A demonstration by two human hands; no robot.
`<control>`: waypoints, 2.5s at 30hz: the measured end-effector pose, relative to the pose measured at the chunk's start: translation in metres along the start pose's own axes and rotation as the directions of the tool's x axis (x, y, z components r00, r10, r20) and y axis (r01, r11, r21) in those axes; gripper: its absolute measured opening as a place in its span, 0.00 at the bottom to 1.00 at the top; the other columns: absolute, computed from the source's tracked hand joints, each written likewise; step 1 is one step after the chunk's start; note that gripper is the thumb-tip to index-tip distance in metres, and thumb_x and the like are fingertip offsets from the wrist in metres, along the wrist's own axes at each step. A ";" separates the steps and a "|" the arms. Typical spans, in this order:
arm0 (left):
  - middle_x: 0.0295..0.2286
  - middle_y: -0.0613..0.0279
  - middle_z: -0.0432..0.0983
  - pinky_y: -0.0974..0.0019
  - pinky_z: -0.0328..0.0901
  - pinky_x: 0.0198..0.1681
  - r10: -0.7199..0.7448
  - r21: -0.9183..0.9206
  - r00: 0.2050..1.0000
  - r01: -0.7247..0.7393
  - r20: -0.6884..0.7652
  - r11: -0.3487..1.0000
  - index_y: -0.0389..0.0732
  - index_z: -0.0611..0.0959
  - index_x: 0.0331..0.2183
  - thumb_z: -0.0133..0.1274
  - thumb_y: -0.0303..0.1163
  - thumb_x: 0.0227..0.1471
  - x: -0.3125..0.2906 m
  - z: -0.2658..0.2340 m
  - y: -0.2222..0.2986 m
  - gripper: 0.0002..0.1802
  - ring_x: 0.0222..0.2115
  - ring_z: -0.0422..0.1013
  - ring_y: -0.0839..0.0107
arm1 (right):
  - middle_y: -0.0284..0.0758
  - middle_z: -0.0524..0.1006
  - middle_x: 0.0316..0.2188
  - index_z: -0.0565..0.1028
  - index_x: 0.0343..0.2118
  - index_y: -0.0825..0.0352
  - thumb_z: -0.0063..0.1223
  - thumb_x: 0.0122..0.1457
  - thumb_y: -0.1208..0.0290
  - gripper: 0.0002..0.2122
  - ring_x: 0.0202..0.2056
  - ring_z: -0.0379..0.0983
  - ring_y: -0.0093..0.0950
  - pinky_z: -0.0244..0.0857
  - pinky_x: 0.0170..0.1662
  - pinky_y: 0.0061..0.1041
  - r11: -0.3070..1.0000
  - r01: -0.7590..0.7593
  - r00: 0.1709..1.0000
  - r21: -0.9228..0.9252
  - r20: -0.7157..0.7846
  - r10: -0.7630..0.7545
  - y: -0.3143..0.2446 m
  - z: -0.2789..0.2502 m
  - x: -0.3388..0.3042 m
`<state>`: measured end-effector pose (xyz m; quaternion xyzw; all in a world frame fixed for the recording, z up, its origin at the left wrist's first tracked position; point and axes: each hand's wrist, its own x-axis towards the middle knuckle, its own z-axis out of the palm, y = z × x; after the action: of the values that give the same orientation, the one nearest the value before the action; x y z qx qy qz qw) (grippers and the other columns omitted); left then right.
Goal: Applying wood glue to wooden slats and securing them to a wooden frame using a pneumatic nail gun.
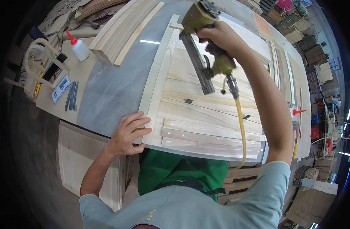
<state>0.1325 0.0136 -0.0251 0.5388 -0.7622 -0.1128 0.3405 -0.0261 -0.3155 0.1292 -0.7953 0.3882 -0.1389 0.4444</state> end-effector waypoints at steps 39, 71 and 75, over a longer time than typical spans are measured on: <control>0.45 0.63 0.70 0.57 0.59 0.55 -0.041 0.000 0.998 0.041 -0.039 0.999 0.44 0.82 0.36 0.61 0.27 0.27 -0.005 0.002 0.001 0.24 0.54 0.61 0.60 | 0.32 0.71 0.21 0.70 0.33 0.72 0.53 0.53 0.70 0.10 0.17 0.69 0.20 0.65 0.20 0.21 0.968 0.038 0.957 -0.250 0.289 0.037 -0.026 0.064 -0.062; 0.51 0.50 0.58 0.58 0.54 0.59 -0.220 -0.017 0.974 0.220 -0.053 0.975 0.37 0.64 0.52 0.63 0.30 0.30 -0.006 0.004 0.012 0.44 0.54 0.57 0.52 | 0.55 0.75 0.27 0.69 0.35 0.78 0.52 0.49 0.71 0.15 0.33 0.73 0.51 0.66 0.40 0.40 0.897 0.296 0.918 -0.329 0.356 -0.173 -0.019 0.097 -0.178; 0.54 0.48 0.56 0.57 0.53 0.60 -0.303 0.013 0.953 0.303 0.014 0.953 0.37 0.58 0.59 0.62 0.30 0.30 -0.008 0.007 0.008 0.52 0.56 0.55 0.51 | 0.44 0.75 0.25 0.70 0.37 0.77 0.55 0.49 0.70 0.15 0.28 0.73 0.34 0.66 0.33 0.30 0.968 0.135 0.966 -0.211 0.247 -0.081 -0.008 0.071 -0.199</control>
<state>0.1234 0.0228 -0.0296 0.6502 -0.6740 -0.1639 0.3102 -0.1130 -0.1228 0.1204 -0.8715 0.3018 -0.0224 0.3860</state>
